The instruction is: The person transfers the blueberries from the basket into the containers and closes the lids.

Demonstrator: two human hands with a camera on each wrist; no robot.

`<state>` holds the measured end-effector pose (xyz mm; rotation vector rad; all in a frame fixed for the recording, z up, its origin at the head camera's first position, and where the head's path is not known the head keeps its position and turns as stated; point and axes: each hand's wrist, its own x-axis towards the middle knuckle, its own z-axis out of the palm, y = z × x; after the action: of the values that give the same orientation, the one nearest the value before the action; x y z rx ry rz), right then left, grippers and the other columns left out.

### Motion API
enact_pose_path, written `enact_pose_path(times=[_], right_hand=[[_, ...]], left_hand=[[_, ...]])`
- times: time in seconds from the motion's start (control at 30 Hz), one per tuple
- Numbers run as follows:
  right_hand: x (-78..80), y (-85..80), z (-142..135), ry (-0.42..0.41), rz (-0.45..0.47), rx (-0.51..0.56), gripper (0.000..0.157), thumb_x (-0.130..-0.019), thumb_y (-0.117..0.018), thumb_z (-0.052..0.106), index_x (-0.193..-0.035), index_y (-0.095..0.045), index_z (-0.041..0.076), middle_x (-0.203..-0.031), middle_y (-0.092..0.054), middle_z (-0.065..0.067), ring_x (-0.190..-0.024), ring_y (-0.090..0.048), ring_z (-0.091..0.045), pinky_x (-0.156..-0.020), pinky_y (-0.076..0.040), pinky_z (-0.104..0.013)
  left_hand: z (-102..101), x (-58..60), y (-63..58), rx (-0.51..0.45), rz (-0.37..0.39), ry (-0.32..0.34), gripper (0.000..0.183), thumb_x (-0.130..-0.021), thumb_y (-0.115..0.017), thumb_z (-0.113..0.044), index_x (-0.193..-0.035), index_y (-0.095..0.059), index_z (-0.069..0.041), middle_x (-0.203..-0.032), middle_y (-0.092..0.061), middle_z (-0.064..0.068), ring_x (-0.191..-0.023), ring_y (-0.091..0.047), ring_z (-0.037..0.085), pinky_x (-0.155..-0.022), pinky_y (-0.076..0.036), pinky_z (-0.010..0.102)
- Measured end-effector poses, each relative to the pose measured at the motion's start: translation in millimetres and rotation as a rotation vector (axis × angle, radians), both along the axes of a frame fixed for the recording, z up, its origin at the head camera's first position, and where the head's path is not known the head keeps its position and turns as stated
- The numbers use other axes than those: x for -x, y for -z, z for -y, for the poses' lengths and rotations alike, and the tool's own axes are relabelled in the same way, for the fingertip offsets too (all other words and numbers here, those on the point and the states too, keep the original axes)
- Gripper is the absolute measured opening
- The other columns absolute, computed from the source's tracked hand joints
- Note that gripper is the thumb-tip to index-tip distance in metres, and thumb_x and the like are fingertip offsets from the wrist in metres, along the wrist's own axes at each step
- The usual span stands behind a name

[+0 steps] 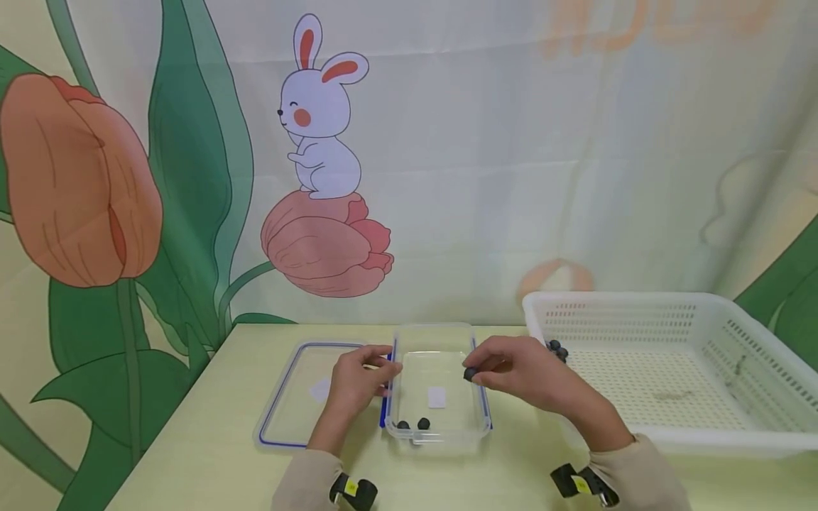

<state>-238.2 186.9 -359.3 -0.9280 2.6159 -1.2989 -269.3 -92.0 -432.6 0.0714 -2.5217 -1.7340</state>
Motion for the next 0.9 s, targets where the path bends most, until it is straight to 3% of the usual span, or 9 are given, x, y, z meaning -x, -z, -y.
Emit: enact_pose_path(times=[0.43, 0.9], right_hand=[[-3.5, 25.7, 37.0, -0.099, 0.091, -0.090, 0.011, -0.087, -0.073, 0.014, -0.097, -0.072, 0.017, -0.089, -0.069, 0.008, -0.080, -0.065, -0.012, -0.069, -0.055, -0.026], [-2.7, 34.3, 45.0, -0.160, 0.109, -0.111, 0.011, -0.085, -0.075, 0.009, -0.094, -0.072, 0.013, -0.087, -0.070, 0.006, -0.079, -0.066, -0.009, -0.071, -0.055, -0.023]], left_hand=[[-0.3, -0.9, -1.7, 0.000, -0.002, -0.002, 0.037, -0.084, -0.077, -0.019, -0.120, -0.068, -0.011, -0.095, -0.062, 0.007, -0.068, -0.065, 0.017, -0.060, -0.058, 0.028], [1.2, 0.2, -0.4, -0.008, -0.008, 0.011, 0.038, -0.084, -0.077, -0.020, -0.119, -0.068, -0.011, -0.094, -0.063, 0.007, -0.069, -0.065, 0.017, -0.060, -0.059, 0.028]])
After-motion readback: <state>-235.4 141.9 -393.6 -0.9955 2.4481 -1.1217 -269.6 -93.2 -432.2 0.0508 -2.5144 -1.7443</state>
